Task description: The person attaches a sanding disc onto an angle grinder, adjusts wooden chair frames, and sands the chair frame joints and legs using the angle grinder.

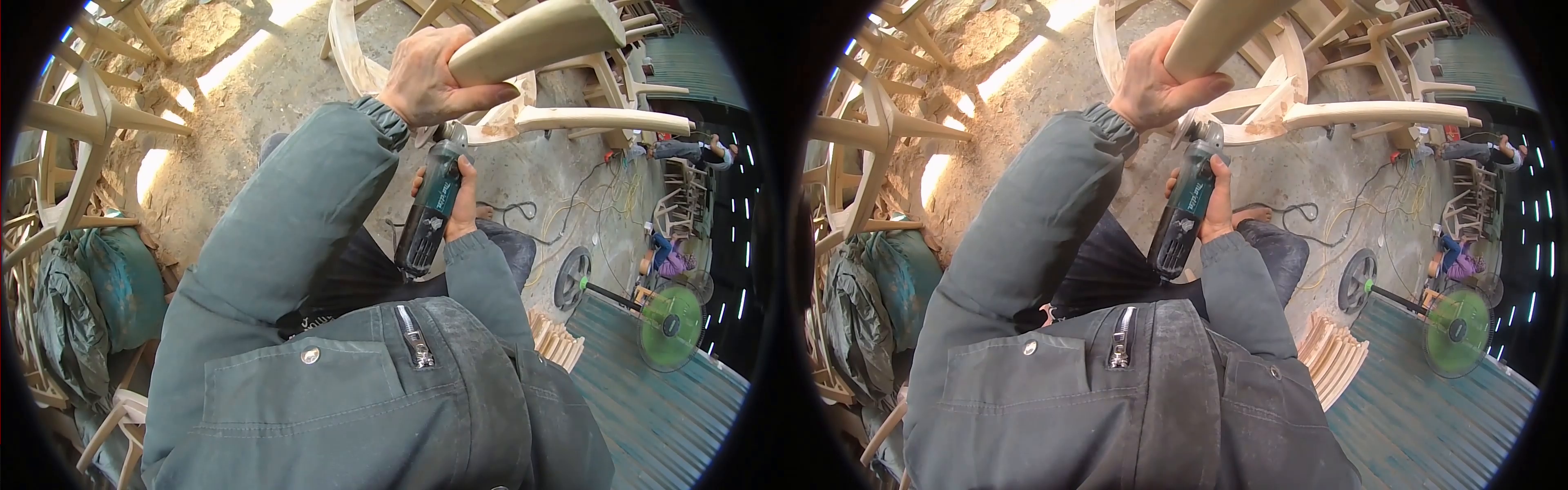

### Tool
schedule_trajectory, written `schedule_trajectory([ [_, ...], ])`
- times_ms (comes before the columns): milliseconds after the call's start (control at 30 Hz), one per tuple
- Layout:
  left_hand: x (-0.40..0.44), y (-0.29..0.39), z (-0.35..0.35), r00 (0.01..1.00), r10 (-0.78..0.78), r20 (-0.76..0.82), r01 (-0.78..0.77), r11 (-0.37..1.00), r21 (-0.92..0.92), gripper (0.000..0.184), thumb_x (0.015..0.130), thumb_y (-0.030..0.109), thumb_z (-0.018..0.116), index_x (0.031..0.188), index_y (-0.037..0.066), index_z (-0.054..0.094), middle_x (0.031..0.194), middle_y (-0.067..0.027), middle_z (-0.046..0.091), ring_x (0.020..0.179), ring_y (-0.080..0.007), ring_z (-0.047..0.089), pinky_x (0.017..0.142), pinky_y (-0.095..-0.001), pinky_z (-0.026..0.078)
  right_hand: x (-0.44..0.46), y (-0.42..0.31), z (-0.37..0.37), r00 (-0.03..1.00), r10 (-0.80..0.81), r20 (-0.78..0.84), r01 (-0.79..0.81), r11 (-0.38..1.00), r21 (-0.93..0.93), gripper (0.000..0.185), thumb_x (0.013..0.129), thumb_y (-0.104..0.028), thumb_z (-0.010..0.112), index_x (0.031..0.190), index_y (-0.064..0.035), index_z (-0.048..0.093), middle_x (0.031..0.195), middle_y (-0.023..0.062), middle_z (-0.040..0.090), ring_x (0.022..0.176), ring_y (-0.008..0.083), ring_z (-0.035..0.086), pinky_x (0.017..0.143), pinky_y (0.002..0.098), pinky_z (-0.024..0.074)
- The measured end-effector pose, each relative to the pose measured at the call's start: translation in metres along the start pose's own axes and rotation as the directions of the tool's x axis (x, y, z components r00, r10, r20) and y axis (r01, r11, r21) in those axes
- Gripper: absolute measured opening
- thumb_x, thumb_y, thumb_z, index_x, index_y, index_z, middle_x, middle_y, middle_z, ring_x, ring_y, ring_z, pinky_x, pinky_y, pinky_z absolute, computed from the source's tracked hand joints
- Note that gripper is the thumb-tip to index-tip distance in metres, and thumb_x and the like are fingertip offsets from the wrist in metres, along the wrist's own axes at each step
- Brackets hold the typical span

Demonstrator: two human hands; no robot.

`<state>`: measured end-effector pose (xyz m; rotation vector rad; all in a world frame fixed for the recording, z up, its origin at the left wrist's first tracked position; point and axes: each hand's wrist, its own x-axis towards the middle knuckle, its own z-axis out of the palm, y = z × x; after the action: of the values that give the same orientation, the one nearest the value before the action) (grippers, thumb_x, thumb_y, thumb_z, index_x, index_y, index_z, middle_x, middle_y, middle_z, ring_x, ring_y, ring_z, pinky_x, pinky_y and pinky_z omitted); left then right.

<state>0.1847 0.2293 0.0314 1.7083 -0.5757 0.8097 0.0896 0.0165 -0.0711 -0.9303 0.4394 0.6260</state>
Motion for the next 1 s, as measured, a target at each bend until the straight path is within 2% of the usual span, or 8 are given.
schedule_trajectory([
  [233, 0.001, -0.003, 0.007, 0.999, -0.035, -0.021, 0.034, 0.999, -0.034, 0.048, 0.083, 0.040, 0.086, 0.107, 0.002, 0.069, 0.088, -0.0093, 0.068, 0.077, -0.0241, 0.066, 0.071, -0.0359, 0.052, -0.007, 0.004, 0.009, 0.999, 0.032, 0.003, -0.032, 0.999, 0.027, 0.074, 0.087, -0.071, 0.063, 0.107, 0.0002, 0.065, 0.090, 0.0140, 0.070, 0.077, 0.0248, 0.072, 0.072, 0.0382, 0.0625],
  [300, 0.004, -0.005, 0.009, 0.992, 0.014, -0.122, -0.017, 0.999, -0.028, 0.056, 0.078, 0.061, 0.085, 0.086, 0.007, 0.069, 0.071, -0.0076, 0.063, 0.062, -0.0264, 0.062, 0.060, -0.0392, 0.048, -0.009, 0.004, 0.010, 0.998, 0.050, 0.039, -0.051, 0.998, 0.047, 0.074, 0.086, -0.071, 0.063, 0.106, 0.0005, 0.065, 0.090, 0.0141, 0.070, 0.077, 0.0247, 0.072, 0.072, 0.0380, 0.0625],
  [367, 0.003, -0.006, 0.010, 0.990, 0.032, -0.135, -0.034, 0.999, -0.012, 0.056, 0.078, 0.061, 0.085, 0.086, 0.007, 0.069, 0.071, -0.0074, 0.063, 0.062, -0.0261, 0.062, 0.060, -0.0392, 0.048, -0.011, 0.004, 0.006, 1.000, 0.018, 0.019, -0.019, 0.999, 0.046, 0.073, 0.088, -0.067, 0.064, 0.110, 0.0031, 0.063, 0.092, 0.0147, 0.069, 0.079, 0.0259, 0.072, 0.073, 0.0401, 0.0636],
  [633, 0.004, -0.004, 0.012, 0.991, 0.034, -0.132, -0.037, 0.999, -0.022, 0.056, 0.078, 0.060, 0.085, 0.086, 0.008, 0.069, 0.071, -0.0070, 0.063, 0.062, -0.0259, 0.062, 0.060, -0.0392, 0.048, -0.008, 0.005, 0.015, 0.999, 0.018, -0.042, -0.018, 1.000, 0.007, 0.075, 0.084, -0.071, 0.065, 0.104, 0.0009, 0.066, 0.088, 0.0136, 0.070, 0.078, 0.0246, 0.072, 0.073, 0.0376, 0.0626],
  [700, -0.001, -0.003, 0.004, 0.999, -0.048, 0.001, 0.048, 0.999, -0.016, 0.051, 0.084, 0.041, 0.085, 0.112, 0.002, 0.068, 0.092, -0.0096, 0.070, 0.079, -0.0234, 0.068, 0.072, -0.0348, 0.054, -0.014, 0.009, 0.018, 0.999, 0.043, -0.018, -0.041, 0.995, 0.091, 0.075, 0.084, -0.071, 0.065, 0.104, 0.0016, 0.066, 0.088, 0.0137, 0.070, 0.077, 0.0251, 0.072, 0.072, 0.0379, 0.0627],
  [800, 0.001, -0.005, 0.004, 1.000, -0.004, -0.001, 0.004, 1.000, -0.002, 0.050, 0.085, 0.042, 0.085, 0.112, 0.002, 0.068, 0.091, -0.0092, 0.069, 0.079, -0.0230, 0.068, 0.072, -0.0351, 0.053, -0.017, 0.011, 0.016, 0.996, 0.075, -0.042, -0.069, 0.990, 0.127, 0.077, 0.083, -0.072, 0.064, 0.103, 0.0028, 0.066, 0.087, 0.0142, 0.070, 0.076, 0.0256, 0.072, 0.071, 0.0380, 0.0626],
  [933, 0.003, -0.002, 0.003, 1.000, -0.021, 0.019, 0.021, 1.000, -0.001, 0.050, 0.085, 0.042, 0.084, 0.112, 0.003, 0.068, 0.090, -0.0091, 0.069, 0.079, -0.0229, 0.068, 0.072, -0.0349, 0.053, -0.018, 0.016, 0.017, 0.996, 0.054, -0.070, -0.047, 0.995, 0.088, 0.079, 0.083, -0.073, 0.064, 0.103, 0.0038, 0.066, 0.087, 0.0146, 0.070, 0.075, 0.0259, 0.072, 0.071, 0.0384, 0.0626],
  [1000, 0.003, 0.000, 0.002, 0.999, -0.038, 0.031, 0.037, 0.999, 0.022, 0.051, 0.085, 0.042, 0.084, 0.112, 0.002, 0.068, 0.090, -0.0087, 0.069, 0.079, -0.0227, 0.068, 0.073, -0.0346, 0.053, -0.018, 0.019, 0.017, 0.992, 0.105, -0.076, -0.093, 0.985, 0.147, 0.079, 0.084, -0.072, 0.064, 0.102, 0.0041, 0.066, 0.086, 0.0147, 0.070, 0.075, 0.0263, 0.072, 0.071, 0.0386, 0.0626],
])
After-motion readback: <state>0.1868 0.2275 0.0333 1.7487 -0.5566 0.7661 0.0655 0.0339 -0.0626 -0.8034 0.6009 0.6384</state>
